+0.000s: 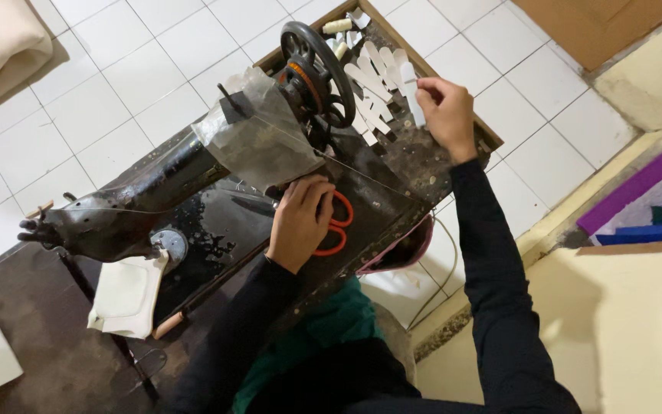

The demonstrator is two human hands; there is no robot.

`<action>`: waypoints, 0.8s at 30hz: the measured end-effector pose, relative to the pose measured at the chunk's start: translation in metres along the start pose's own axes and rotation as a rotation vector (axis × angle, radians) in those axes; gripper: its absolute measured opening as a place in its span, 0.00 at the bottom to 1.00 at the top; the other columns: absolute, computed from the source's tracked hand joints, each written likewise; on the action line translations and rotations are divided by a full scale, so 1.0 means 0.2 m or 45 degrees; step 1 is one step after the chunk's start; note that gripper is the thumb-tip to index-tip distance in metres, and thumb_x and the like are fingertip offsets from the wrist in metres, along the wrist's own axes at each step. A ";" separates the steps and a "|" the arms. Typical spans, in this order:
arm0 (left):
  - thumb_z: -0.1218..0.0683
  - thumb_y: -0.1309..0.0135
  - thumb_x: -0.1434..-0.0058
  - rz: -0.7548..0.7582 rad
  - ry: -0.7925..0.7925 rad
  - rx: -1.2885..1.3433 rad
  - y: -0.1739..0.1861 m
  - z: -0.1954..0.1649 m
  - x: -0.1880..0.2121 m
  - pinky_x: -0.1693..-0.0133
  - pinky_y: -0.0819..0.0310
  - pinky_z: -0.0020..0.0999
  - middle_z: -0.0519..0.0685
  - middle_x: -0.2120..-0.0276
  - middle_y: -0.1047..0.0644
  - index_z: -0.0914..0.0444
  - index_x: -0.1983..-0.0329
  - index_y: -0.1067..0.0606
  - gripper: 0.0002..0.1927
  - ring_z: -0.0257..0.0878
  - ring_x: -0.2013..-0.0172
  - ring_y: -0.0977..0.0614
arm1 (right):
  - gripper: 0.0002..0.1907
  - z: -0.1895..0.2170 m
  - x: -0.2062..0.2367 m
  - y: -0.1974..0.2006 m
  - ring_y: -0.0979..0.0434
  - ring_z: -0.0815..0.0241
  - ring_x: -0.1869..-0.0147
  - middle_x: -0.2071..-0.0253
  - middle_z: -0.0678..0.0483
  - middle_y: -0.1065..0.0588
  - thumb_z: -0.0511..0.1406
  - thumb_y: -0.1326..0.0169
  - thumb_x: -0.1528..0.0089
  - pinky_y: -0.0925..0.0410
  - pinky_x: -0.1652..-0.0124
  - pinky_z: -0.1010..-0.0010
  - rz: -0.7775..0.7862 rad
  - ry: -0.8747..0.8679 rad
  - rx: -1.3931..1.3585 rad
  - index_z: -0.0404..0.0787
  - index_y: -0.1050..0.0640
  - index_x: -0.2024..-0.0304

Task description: The person sews white fabric shoe upper pieces on an industrial sewing machine, guiding each piece under the needle and turning it as it stitches. They trim threads with scissors, place finished pieces on a stack, and pick up new pieces to sew one after another.

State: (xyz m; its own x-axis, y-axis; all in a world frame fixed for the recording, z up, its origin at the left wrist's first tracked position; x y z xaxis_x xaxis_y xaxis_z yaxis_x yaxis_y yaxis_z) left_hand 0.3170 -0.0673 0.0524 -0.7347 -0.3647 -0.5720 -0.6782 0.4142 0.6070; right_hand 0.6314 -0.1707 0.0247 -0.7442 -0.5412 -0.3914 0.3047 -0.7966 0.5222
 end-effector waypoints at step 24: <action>0.60 0.44 0.35 -0.035 -0.016 -0.094 0.15 -0.09 0.18 0.45 0.27 0.42 0.51 0.54 0.22 0.64 0.56 0.25 0.06 0.49 0.50 0.22 | 0.10 0.23 0.11 -0.05 0.22 0.60 0.72 0.72 0.51 0.21 0.37 0.36 0.35 0.29 0.70 0.71 -0.008 0.437 0.909 0.39 0.21 0.68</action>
State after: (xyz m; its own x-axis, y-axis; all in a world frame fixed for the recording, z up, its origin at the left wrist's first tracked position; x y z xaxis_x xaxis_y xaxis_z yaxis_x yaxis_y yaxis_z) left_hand 0.2696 -0.0838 0.0605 -0.7157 -0.3642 -0.5959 -0.6979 0.3410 0.6298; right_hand 0.5843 -0.1621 0.0453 -0.4842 -0.6828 -0.5471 -0.2402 -0.4975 0.8335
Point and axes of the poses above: each hand's wrist, its own x-axis away from the middle knuckle, its own y-axis out of the back of the hand, z = x × y, the point moved 9 cm from there along -x, towards the middle knuckle
